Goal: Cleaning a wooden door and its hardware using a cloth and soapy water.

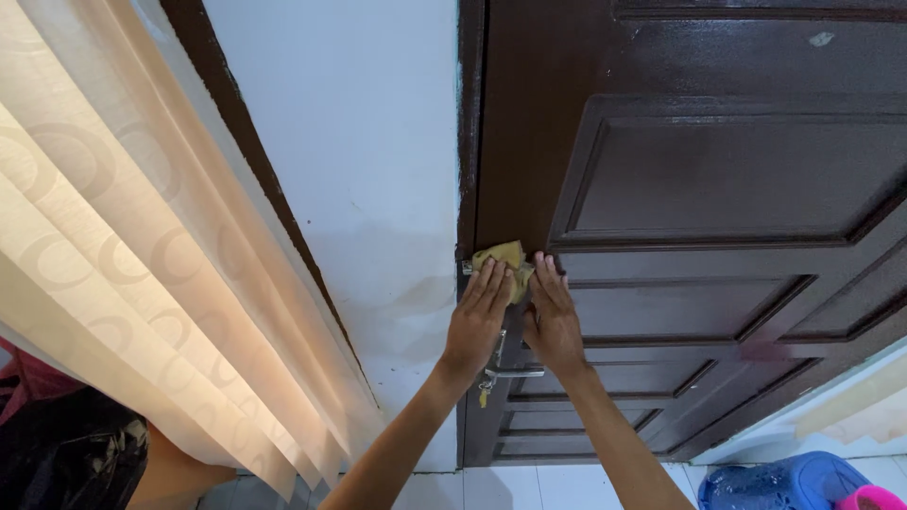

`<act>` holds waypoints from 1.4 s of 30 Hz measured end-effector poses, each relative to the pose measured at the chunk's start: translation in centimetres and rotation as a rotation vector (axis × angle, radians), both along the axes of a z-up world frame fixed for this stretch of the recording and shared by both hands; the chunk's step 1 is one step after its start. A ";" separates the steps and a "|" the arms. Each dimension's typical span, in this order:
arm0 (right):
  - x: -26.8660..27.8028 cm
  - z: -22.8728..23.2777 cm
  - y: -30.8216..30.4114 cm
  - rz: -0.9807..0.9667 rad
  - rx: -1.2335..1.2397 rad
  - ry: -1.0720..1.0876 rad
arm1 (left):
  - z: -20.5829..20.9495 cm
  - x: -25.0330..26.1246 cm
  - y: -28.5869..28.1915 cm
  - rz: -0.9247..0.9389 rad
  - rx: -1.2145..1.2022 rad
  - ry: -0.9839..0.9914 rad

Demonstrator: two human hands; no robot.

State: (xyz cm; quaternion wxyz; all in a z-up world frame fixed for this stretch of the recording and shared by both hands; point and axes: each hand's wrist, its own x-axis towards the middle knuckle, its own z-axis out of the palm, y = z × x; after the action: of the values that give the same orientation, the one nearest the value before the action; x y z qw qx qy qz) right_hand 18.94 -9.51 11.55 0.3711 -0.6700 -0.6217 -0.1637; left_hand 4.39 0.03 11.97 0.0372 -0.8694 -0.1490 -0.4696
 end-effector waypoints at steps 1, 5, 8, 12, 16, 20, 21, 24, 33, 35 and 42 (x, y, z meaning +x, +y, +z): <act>0.2 0.1 0.1 0.002 0.000 0.000 | 0.0 0.3 0.0 0.002 0.000 0.000; 0.1 -0.1 0.0 0.019 0.008 0.015 | 0.3 -0.4 -0.3 0.056 0.071 0.107; -0.2 0.2 -0.1 0.030 0.023 0.054 | -1.2 -0.8 0.4 0.011 0.061 0.112; -1.1 0.1 -0.8 0.137 0.143 0.171 | 0.5 -2.4 -1.1 -0.105 -0.097 0.086; -2.5 0.5 -1.5 0.170 0.148 0.071 | -1.4 -2.4 -0.3 -0.254 -0.181 0.088; -2.5 -1.6 -1.3 0.160 -0.029 0.281 | -1.1 -2.4 -0.1 -0.300 -0.685 0.144; -2.7 -2.0 -1.2 0.113 -0.114 0.462 | -1.2 -2.3 0.0 -0.280 -0.846 0.123; -1.2 -5.4 -0.8 0.010 -0.021 0.649 | -1.9 -2.4 0.5 -0.156 -0.473 -0.066; -4.5 2.7 2.1 -0.169 0.532 0.356 | -0.5 -3.3 2.2 0.166 -0.088 0.159; -5.2 1.9 3.4 -0.154 0.498 0.263 | -0.3 -3.0 2.2 0.181 -0.114 0.192; -5.2 -2.8 5.5 -0.154 0.443 0.271 | -0.8 -2.9 2.4 0.187 -0.036 0.112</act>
State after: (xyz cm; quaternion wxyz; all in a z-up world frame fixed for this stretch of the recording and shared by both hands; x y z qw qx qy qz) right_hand 13.78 -3.99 8.77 0.5751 -0.6335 -0.4625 -0.2324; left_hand 1.45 2.48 11.21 0.0735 -0.8771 -0.2357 -0.4120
